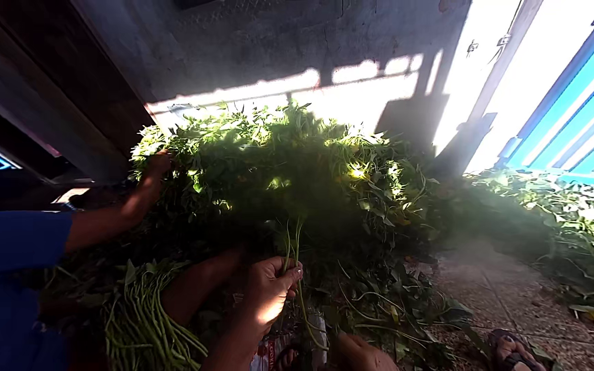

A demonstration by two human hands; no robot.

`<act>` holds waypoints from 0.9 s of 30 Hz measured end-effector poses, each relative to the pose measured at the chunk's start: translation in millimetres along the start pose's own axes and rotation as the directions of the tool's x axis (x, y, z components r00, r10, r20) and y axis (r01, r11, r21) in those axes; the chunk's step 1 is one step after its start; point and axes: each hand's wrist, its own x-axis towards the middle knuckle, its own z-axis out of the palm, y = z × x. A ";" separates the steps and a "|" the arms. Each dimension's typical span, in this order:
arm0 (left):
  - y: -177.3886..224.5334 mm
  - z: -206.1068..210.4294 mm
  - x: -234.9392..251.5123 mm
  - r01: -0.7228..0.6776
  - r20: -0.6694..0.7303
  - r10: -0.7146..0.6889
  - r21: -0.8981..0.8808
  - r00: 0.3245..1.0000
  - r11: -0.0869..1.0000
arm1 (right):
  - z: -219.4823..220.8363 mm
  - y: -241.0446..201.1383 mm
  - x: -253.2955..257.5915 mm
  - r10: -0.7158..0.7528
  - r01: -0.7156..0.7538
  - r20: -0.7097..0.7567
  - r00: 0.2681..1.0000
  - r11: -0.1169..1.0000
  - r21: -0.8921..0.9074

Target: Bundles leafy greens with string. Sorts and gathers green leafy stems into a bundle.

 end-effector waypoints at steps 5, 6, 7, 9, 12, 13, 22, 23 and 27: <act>0.1 13.8 -4.5 0.006 0.170 -0.005 -0.005 0.986 1.000 | 12.1 -2.9 49.7 -0.063 0.186 -0.304 0.951 0.899 0.396; 0.6 15.4 -4.5 0.010 0.179 -0.007 -0.018 0.984 1.000 | 15.7 -1.0 55.5 -0.051 0.199 -0.260 0.964 0.787 0.584; 0.5 15.8 -4.3 0.019 0.185 -0.013 -0.031 0.983 0.999 | 16.9 0.2 58.1 -0.034 0.171 -0.196 0.980 0.649 0.741; 1.1 14.2 -3.9 0.045 0.198 -0.033 -0.058 0.980 0.997 | 10.0 -0.7 55.8 -0.009 0.017 -0.015 1.000 0.367 0.930; 2.5 8.8 -2.4 0.063 0.245 -0.047 -0.059 0.968 0.996 | 2.4 4.0 53.8 -0.100 -0.186 0.195 0.976 0.096 0.978; 2.7 7.4 -2.4 0.064 0.266 -0.049 -0.048 0.963 0.997 | 2.4 7.2 54.6 -0.135 -0.223 0.228 0.964 0.050 0.974; 3.6 11.2 -2.1 0.078 0.199 -0.085 0.042 0.976 0.996 | 7.3 7.7 57.3 -0.100 -0.158 0.175 0.979 0.160 0.974; 4.1 13.5 -2.0 0.076 0.157 -0.081 0.039 0.984 0.996 | 10.0 4.5 55.9 -0.064 -0.116 0.134 0.989 0.226 0.967; 4.8 18.7 -1.5 0.065 0.037 -0.065 -0.008 0.997 0.998 | 18.5 -2.6 46.6 0.024 0.016 -0.030 0.999 0.460 0.888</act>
